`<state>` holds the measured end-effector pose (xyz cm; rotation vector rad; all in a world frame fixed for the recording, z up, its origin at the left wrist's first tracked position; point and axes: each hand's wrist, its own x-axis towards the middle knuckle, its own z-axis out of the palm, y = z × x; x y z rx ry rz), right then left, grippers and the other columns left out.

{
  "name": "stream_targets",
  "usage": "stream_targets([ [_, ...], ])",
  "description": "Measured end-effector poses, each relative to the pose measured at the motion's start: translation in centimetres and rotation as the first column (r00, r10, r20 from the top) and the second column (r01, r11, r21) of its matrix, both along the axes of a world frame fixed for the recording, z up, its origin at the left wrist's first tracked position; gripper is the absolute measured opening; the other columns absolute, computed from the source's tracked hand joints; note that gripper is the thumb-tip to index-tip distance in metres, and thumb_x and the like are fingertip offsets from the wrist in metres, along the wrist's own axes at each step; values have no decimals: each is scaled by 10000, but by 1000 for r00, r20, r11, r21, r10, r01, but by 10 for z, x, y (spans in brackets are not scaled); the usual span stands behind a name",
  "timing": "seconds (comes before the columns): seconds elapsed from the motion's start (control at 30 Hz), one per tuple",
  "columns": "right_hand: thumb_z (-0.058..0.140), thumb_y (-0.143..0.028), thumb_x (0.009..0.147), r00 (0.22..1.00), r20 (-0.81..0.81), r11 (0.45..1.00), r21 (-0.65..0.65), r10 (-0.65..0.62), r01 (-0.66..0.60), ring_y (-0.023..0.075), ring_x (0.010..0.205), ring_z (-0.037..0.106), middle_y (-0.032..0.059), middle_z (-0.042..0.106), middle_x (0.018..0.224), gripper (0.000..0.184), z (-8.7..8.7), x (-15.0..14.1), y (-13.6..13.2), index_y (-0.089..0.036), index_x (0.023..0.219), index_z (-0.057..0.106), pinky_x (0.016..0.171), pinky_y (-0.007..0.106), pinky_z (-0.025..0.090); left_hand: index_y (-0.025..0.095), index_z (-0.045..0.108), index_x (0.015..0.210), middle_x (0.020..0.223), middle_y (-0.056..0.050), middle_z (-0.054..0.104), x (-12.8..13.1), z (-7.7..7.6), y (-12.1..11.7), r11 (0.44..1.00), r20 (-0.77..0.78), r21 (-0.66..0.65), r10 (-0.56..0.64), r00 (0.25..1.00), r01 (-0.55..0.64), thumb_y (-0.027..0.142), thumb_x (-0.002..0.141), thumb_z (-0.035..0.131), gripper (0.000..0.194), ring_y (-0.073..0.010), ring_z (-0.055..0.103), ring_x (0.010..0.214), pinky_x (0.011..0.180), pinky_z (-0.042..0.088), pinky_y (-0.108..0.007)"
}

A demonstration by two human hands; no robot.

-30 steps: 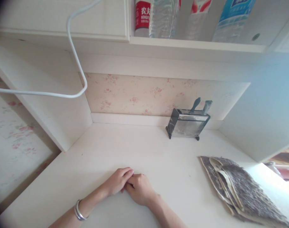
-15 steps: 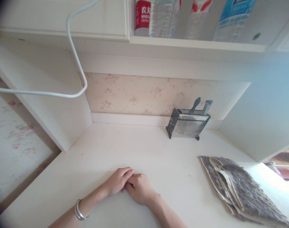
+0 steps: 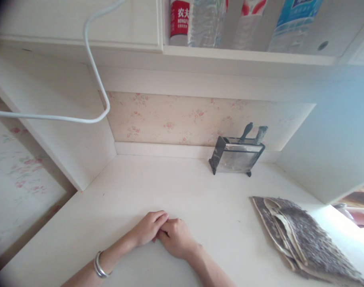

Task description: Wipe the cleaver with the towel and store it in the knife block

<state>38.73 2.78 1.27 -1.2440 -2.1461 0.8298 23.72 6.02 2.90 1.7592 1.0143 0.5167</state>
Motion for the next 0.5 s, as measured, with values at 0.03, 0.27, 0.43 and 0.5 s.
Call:
stream_targets([
  [0.03,469,-99,799,1000,3,1000,0,0,0,112,728,637,-11,707,815,255,-1,0,0,-214,774,695,676,179,413,203,469,696,553,37,464,0,0,0,1000,1,2,0,1000,0,522,914,296,424,-109,457,410,421,327,-229],
  [0.27,462,-107,813,1000,12,1000,3,1,-1,121,742,638,0,707,822,258,-1,0,0,-212,783,696,688,186,417,200,476,709,546,36,462,0,0,0,1000,12,-3,0,1000,0,538,912,284,438,-111,454,406,417,329,-230],
  [0.43,460,-104,809,1000,26,1000,-19,1,0,127,752,637,1,710,835,264,1,-1,0,-215,791,699,702,193,420,201,475,707,547,37,464,0,0,0,1000,7,-9,-2,1000,2,540,911,288,437,-111,455,406,417,328,-231],
  [0.5,456,-103,810,1000,24,1000,-19,2,-1,124,750,636,3,710,837,267,2,0,0,-213,795,699,701,190,417,202,472,703,548,38,464,0,1,0,1000,3,-10,-4,1000,4,535,912,287,434,-111,455,412,422,326,-232],
])
